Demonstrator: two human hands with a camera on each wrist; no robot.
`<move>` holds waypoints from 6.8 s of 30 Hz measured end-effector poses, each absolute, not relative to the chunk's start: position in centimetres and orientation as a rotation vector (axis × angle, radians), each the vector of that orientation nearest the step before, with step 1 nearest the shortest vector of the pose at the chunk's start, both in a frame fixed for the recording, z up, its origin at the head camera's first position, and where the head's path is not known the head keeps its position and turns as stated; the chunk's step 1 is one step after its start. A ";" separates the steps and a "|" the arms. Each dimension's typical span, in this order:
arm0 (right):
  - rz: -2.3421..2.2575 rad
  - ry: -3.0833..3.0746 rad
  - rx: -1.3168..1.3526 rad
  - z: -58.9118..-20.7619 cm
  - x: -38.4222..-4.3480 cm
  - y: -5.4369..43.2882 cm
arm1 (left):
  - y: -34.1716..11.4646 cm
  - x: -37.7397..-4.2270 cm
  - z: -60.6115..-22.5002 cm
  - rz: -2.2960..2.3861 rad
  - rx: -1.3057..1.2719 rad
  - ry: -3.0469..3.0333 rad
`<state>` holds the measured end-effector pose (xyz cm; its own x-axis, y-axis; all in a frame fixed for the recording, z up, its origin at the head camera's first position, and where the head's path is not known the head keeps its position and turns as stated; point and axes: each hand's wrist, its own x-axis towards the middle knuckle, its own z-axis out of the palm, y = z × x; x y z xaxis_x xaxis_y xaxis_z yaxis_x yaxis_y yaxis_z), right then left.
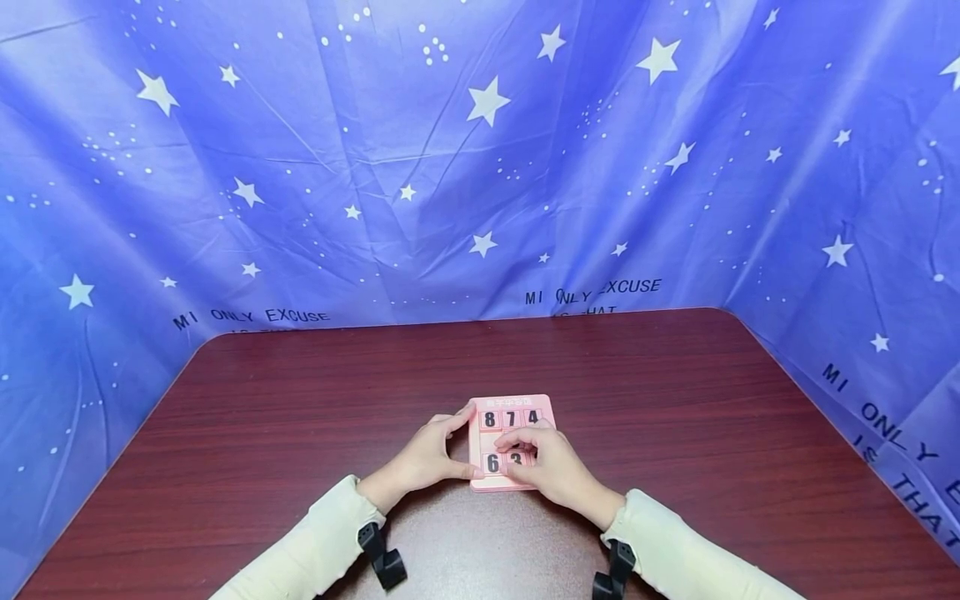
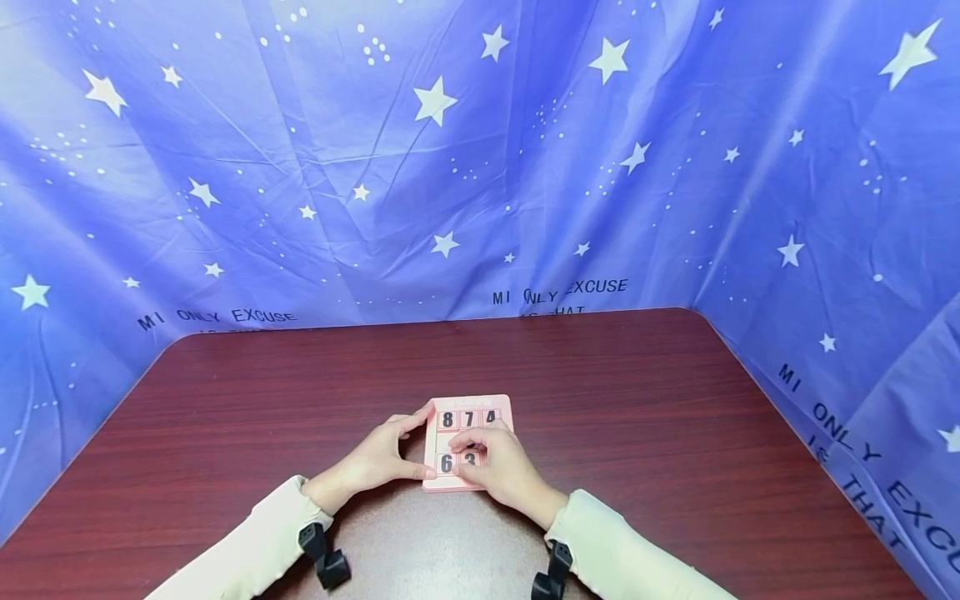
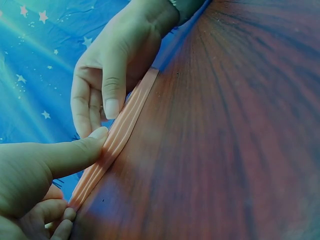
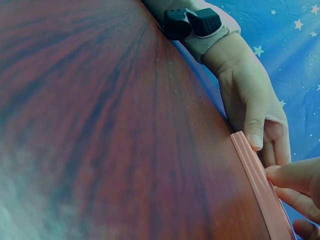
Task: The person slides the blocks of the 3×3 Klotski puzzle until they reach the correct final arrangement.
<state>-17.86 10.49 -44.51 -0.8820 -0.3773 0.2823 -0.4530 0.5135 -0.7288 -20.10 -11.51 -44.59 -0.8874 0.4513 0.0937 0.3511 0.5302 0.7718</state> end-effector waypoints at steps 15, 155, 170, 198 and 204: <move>1.292 -2.672 0.704 -44.4 -17.9 10.3 | -11.6 -20.1 -44.6 1.293 0.693 2.642; 1.398 -2.642 0.392 -45.0 -16.4 10.9 | -11.5 -20.1 -44.8 1.310 0.687 2.644; 1.255 -2.664 0.409 -45.2 -16.2 10.6 | -11.5 -20.1 -44.8 1.319 0.705 2.640; 1.296 -2.585 0.488 -44.9 -16.7 15.7 | -11.5 -20.1 -44.8 1.337 0.688 2.629; 1.313 -2.612 0.419 -44.9 -16.6 15.4 | -11.5 -20.1 -44.9 1.333 0.698 2.626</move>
<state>-16.57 15.41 -44.89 -0.9425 -0.1653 0.2904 -0.3317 0.5681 -0.7532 -20.08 -11.47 -44.88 -0.8873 0.4495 0.1029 0.3484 0.5072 0.7883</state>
